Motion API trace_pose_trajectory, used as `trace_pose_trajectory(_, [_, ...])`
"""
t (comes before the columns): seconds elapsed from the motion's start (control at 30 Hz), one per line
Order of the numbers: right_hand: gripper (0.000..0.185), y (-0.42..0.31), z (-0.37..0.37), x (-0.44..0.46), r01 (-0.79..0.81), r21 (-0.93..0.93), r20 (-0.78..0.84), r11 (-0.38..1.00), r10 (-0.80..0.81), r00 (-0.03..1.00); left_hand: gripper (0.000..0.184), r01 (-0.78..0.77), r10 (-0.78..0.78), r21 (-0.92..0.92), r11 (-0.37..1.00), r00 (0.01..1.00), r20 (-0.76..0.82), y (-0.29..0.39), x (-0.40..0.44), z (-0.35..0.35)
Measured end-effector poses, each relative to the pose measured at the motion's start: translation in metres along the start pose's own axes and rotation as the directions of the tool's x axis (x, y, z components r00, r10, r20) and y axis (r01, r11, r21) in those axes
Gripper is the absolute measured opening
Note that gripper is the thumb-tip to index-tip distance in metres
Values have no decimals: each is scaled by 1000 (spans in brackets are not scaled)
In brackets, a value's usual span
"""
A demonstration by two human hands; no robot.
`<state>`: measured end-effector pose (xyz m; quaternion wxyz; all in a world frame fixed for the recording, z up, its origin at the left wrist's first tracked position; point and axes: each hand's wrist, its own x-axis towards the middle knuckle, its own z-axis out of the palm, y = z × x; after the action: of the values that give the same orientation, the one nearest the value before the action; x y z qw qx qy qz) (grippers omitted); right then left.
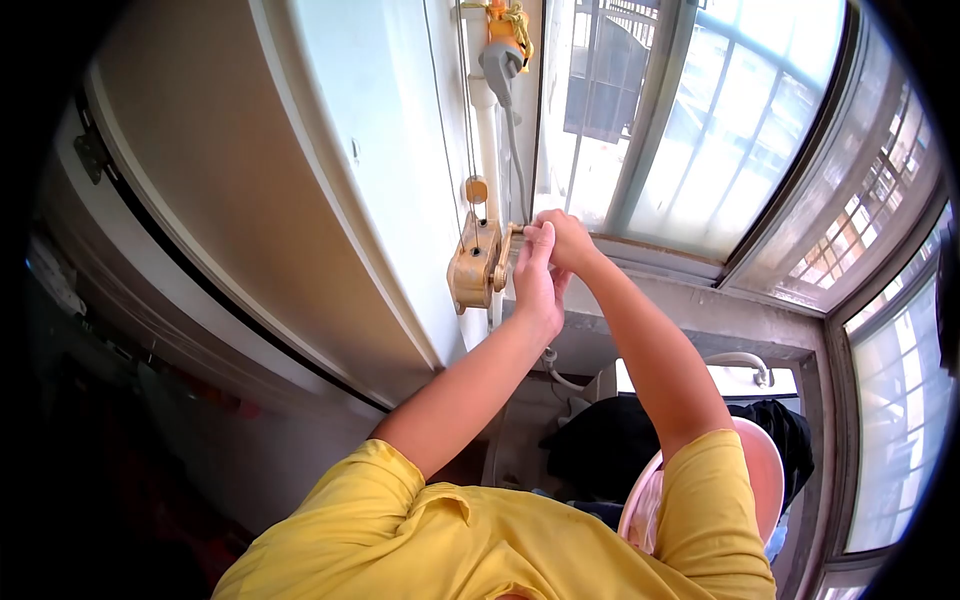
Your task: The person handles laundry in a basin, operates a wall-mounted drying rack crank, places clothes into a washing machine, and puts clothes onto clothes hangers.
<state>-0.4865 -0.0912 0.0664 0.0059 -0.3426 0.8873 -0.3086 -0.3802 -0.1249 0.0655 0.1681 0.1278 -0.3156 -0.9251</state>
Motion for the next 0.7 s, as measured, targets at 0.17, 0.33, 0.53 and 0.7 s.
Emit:
trace_pose_trajectory(0.17, [31,-27,-27,-7,26,22,-95,999,-24,995,50,-34,28,52,998,993,112,13,-10,11])
trace_pose_trajectory(0.33, [32,-43,-40,-14,54,-6,-137,999,-55,989,54,-38,23,90,995,987,161,28,-25,17])
trace_pose_trajectory(0.53, [33,-75,-71,-34,162,39,-117,986,-156,981,60,-52,-4,204,978,965,262,56,-48,22])
trace_pose_trajectory(0.7, [30,-110,-88,-63,111,-93,19,990,-110,994,50,73,-136,168,983,905,402,75,-80,18])
